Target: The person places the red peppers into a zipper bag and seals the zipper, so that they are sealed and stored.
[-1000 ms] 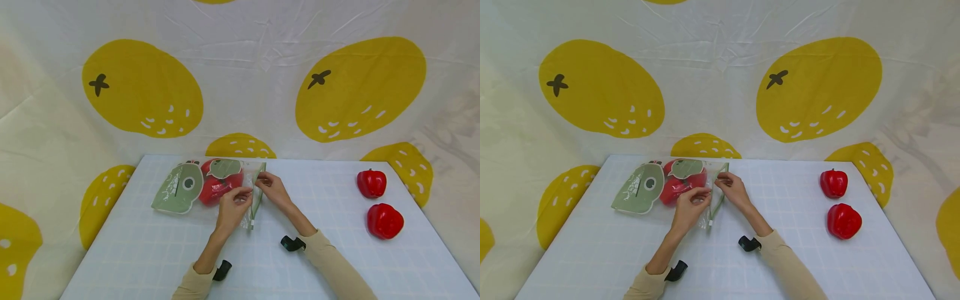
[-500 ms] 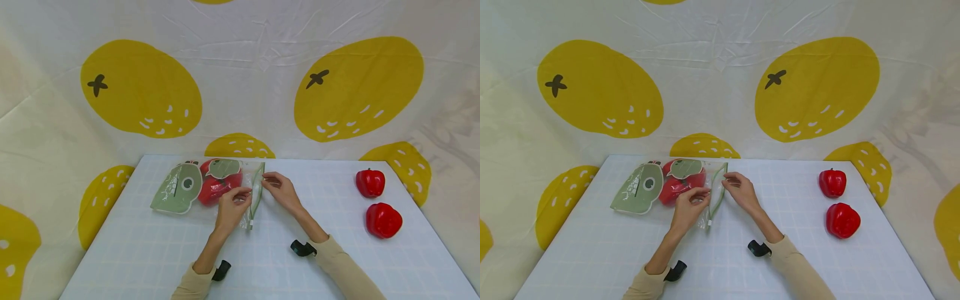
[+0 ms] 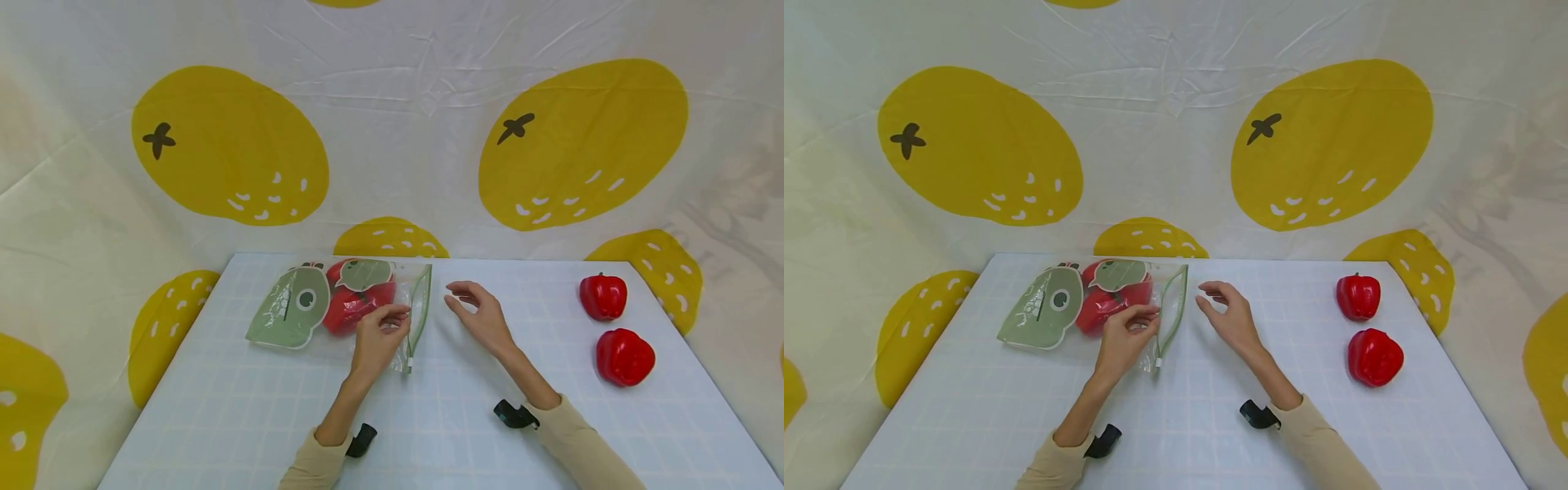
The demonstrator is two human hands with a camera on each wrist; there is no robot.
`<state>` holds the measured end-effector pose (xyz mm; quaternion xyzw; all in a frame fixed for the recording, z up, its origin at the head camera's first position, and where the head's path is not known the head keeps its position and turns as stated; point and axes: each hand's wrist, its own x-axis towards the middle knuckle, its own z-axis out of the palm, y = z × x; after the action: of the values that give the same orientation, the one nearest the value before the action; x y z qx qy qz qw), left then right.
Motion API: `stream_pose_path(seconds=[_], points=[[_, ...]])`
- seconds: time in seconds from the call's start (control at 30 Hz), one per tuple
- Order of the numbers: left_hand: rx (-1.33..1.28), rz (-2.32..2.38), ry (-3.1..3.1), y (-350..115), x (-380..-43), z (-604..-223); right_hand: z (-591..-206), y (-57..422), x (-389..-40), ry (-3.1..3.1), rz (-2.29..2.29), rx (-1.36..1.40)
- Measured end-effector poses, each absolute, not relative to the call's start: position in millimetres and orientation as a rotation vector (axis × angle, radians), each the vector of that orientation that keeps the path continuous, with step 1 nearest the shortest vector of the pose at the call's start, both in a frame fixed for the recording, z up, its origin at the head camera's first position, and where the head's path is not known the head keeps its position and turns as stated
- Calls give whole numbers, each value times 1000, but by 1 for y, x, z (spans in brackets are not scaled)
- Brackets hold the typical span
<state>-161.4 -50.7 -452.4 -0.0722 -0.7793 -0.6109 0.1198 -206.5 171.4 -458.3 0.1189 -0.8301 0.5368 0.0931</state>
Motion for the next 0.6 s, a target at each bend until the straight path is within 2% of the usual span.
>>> stream_pose_path(seconds=[0.6], points=[[-209,-1804,-2266,-50,-160,-452,-455,208,-177,-2405,1342,360]])
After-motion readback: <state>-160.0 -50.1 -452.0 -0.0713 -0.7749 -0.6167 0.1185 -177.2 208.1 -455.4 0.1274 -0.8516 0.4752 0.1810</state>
